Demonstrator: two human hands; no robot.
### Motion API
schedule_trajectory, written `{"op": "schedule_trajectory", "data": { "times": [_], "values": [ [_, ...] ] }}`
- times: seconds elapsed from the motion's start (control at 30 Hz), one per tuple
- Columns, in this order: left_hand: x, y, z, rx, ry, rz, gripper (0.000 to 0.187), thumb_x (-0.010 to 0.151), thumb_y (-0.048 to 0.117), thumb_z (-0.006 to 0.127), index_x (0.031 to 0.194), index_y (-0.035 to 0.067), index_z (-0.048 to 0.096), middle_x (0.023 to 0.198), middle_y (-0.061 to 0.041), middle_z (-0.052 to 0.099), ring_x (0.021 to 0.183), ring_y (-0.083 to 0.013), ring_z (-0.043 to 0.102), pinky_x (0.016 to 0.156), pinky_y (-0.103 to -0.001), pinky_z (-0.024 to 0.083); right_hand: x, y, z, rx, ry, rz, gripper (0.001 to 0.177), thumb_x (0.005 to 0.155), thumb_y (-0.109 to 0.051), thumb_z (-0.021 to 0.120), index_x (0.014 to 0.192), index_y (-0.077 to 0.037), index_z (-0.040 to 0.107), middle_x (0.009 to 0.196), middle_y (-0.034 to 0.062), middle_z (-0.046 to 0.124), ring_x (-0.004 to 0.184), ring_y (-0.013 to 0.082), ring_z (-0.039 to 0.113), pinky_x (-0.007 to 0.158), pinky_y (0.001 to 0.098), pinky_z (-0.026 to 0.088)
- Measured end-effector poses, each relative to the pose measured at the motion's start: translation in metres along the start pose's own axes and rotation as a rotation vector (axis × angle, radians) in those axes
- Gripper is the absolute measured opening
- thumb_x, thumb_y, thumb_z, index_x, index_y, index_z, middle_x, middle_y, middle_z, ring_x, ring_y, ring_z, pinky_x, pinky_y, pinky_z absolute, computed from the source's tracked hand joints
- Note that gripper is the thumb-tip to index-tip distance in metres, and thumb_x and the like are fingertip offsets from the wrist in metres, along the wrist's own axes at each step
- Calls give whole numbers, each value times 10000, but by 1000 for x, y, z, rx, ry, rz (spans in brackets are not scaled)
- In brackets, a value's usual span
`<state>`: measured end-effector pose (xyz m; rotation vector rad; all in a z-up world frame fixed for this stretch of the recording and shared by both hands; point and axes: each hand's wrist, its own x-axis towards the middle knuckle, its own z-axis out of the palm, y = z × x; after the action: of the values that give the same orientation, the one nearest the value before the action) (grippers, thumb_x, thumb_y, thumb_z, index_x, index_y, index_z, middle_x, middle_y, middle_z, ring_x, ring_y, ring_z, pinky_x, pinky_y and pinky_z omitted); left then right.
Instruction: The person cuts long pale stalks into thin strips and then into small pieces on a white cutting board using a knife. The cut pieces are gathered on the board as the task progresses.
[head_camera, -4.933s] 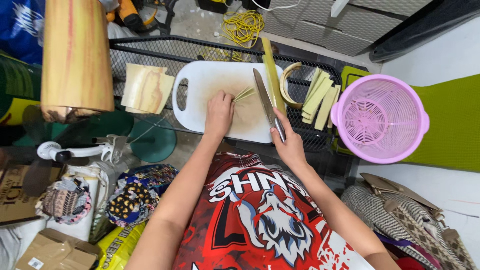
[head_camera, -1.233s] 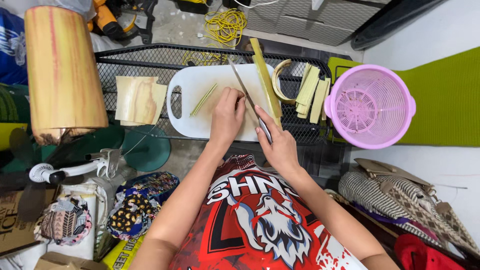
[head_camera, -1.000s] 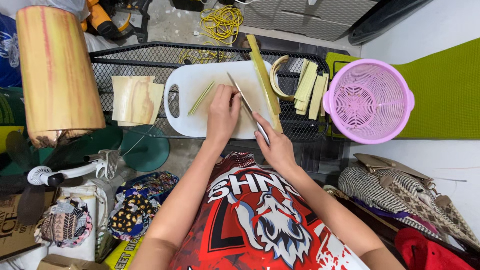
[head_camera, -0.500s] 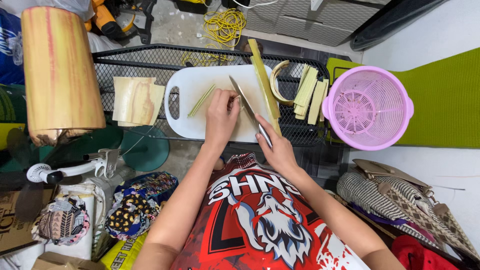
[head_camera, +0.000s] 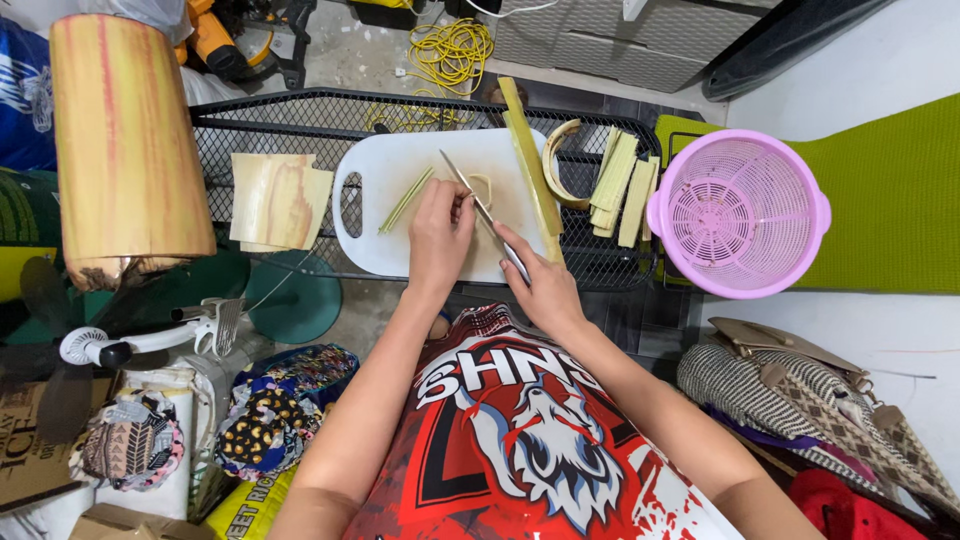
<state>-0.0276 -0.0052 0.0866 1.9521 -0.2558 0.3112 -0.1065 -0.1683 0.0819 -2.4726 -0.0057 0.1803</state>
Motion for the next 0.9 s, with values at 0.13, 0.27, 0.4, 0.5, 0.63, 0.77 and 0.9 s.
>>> {"op": "schedule_trajectory", "data": {
  "times": [0.13, 0.27, 0.4, 0.5, 0.63, 0.77, 0.9],
  "values": [
    [2, 0, -5, -11, -11, 16, 75, 978, -2, 664, 1041, -10, 626, 944, -121, 620, 789, -245, 686, 711, -342, 557, -6, 9, 7, -59, -42, 25, 558, 1026, -308, 554, 1551, -384, 381, 953, 213, 751, 755, 415, 722, 708, 501, 577],
    [5, -1, -7, 2, 0, 61, 77, 990, -5, 653, 1064, -6, 631, 964, -125, 617, 811, -253, 685, 727, -344, 554, -20, 19, 11, -23, -38, 22, 555, 1035, -304, 545, 1558, -380, 376, 949, 221, 746, 759, 412, 719, 705, 503, 563],
    [15, 4, -6, -32, 31, 34, 86, 993, -8, 656, 1074, -10, 625, 969, -124, 597, 781, -234, 657, 715, -336, 544, -21, 24, 12, -4, -65, 65, 561, 1036, -315, 535, 1565, -380, 359, 897, 210, 744, 736, 403, 714, 697, 502, 552],
    [24, 8, -10, -9, 101, 52, 81, 995, -17, 659, 1056, -7, 607, 994, -120, 588, 824, -223, 649, 722, -326, 546, -20, 25, 10, 25, -81, 74, 559, 1047, -314, 523, 1575, -372, 347, 821, 185, 721, 669, 363, 714, 679, 476, 548],
    [31, 7, -16, 26, 78, 50, 98, 979, -29, 661, 1069, -12, 625, 986, -133, 590, 818, -248, 640, 733, -353, 531, -17, 24, 4, 197, -120, 213, 573, 1031, -312, 536, 1573, -376, 364, 681, 149, 672, 587, 300, 687, 627, 418, 525],
    [26, 4, -7, 19, 39, 109, 120, 967, -34, 659, 1080, -4, 632, 1002, -140, 601, 858, -280, 659, 750, -365, 536, -11, 22, -7, 251, -5, 213, 560, 1034, -291, 542, 1570, -339, 390, 673, 123, 655, 568, 254, 675, 596, 380, 515],
    [16, 0, 4, 10, -2, 31, 108, 955, -16, 676, 1053, 5, 635, 974, -133, 612, 819, -277, 678, 715, -369, 541, -6, 13, -24, 226, 58, 177, 552, 1034, -270, 561, 1563, -319, 407, 690, 161, 644, 590, 273, 684, 611, 381, 516]
  ]
}}
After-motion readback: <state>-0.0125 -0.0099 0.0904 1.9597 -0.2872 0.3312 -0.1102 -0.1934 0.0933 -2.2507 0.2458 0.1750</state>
